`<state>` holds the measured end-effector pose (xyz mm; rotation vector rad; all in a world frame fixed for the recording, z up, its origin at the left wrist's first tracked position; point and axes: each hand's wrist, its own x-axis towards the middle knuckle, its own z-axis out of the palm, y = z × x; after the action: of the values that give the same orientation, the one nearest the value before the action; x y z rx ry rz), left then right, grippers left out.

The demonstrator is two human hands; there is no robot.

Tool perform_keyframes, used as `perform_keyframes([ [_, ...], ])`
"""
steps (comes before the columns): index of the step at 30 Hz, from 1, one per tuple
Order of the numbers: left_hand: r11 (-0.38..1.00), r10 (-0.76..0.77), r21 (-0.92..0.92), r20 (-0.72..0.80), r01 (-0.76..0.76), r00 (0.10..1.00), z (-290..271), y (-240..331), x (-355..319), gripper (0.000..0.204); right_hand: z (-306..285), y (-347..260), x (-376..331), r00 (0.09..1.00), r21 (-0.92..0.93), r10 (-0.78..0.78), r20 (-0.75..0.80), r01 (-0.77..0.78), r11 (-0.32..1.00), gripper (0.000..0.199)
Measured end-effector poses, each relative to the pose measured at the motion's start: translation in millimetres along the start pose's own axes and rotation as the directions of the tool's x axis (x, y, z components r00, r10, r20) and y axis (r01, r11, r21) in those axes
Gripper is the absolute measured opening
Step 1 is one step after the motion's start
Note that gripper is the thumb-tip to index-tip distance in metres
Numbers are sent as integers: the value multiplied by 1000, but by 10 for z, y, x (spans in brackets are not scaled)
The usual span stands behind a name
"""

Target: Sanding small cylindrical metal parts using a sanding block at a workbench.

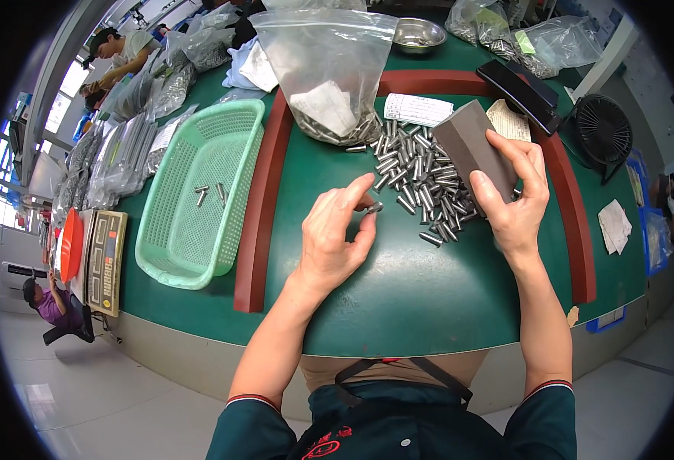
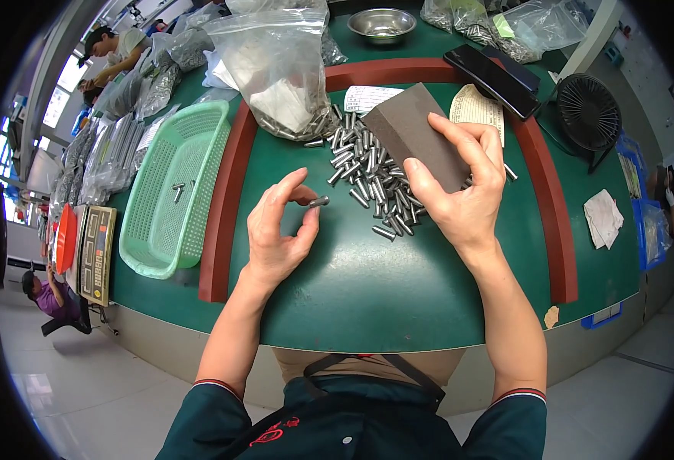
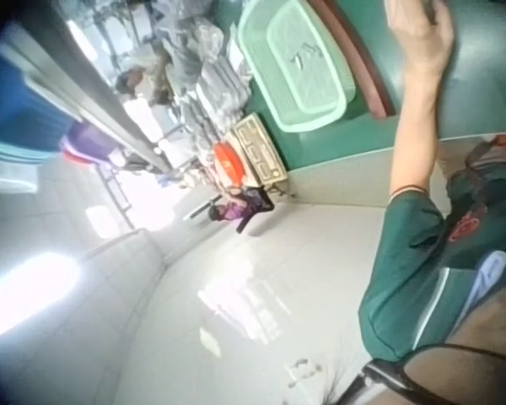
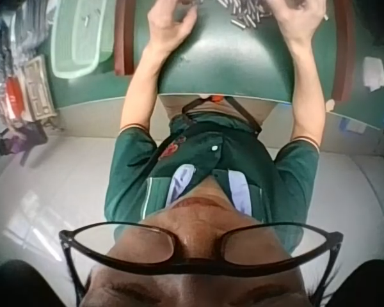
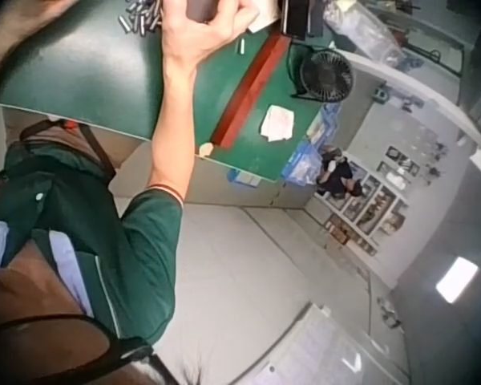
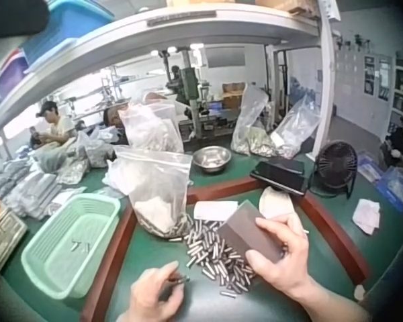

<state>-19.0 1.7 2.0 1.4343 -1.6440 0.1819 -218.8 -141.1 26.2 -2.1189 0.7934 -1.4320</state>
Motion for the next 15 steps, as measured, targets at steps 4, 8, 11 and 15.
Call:
perform_keyframes([
  [4,998,-50,-28,-62,48,997,2,22,17,46,-9,20,-1,1000,-9,-6,-5,6,1000,48],
  [8,996,-60,-66,-41,58,997,-30,11,17,19,-9,11,1,1000,-12,0,-2,0,1000,48],
  [11,975,-205,-6,349,221,914,-78,12,2,15,-5,10,10,1000,-7,-13,-13,13,1000,48],
  [15,997,11,80,1,-11,1000,-161,11,97,17,-10,13,13,1000,-6,-11,-19,10,1000,47],
])
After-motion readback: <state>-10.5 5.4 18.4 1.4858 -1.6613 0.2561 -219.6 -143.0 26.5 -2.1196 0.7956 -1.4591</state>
